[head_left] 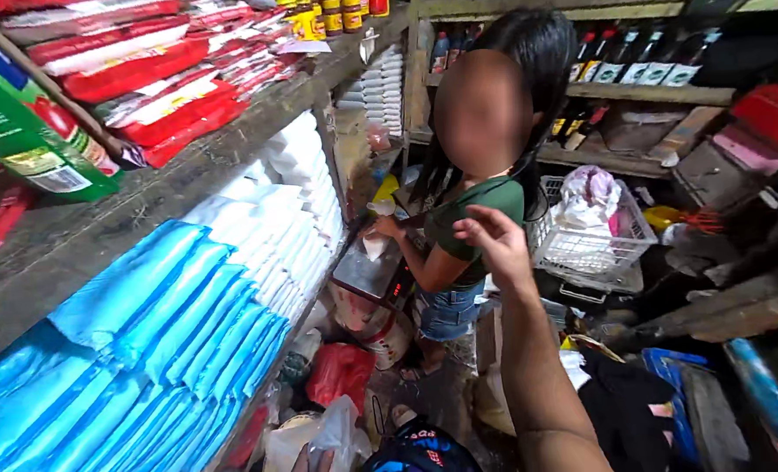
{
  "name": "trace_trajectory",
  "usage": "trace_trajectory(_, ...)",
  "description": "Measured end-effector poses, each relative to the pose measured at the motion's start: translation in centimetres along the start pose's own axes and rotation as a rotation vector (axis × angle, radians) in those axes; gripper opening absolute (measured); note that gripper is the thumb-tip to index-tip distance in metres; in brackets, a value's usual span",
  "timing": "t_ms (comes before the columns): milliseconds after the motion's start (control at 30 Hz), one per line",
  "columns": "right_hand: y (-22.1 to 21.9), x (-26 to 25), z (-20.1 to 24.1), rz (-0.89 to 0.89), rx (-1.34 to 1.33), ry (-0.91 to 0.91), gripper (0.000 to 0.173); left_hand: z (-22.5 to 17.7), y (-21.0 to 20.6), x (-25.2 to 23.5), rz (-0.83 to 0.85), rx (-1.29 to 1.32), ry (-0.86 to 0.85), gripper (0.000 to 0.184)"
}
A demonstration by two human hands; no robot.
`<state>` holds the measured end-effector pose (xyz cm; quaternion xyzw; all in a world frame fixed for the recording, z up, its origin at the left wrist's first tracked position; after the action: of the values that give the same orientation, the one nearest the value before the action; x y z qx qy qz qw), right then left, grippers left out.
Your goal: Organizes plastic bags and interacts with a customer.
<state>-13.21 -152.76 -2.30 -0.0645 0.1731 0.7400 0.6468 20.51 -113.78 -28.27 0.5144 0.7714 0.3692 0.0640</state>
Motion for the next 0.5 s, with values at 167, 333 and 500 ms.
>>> trace_trajectory(167, 7.6, -4.1, 1.2, -0.335, 0.211, -0.136, 0.064, -1.2, -0.5, -1.2, 0.140, -0.065, 0.027, 0.049)
trace_trajectory(333, 13.5, -10.7, 0.7, -0.300, 0.411, -0.358, 0.081, -2.7, -1.3, -2.6, 0.059, -0.213, -0.013, 0.050)
trace_trajectory(500, 15.9, -12.0, 0.4, -0.338, 0.449, -0.436, 0.072, -4.8, -1.6, -3.2, 0.020, -0.107, -0.084, 0.053)
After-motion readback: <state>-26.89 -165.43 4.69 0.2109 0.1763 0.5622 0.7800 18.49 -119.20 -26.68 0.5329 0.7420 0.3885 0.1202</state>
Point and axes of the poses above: each hand's wrist, its own x-axis away from the middle knuckle, its own y-axis out of the back of the hand, z = x × y, the point moved 1 cm from there along -x, towards the middle knuckle, and after that the axes turned 3 degrees about z, right-handed, at the moved point
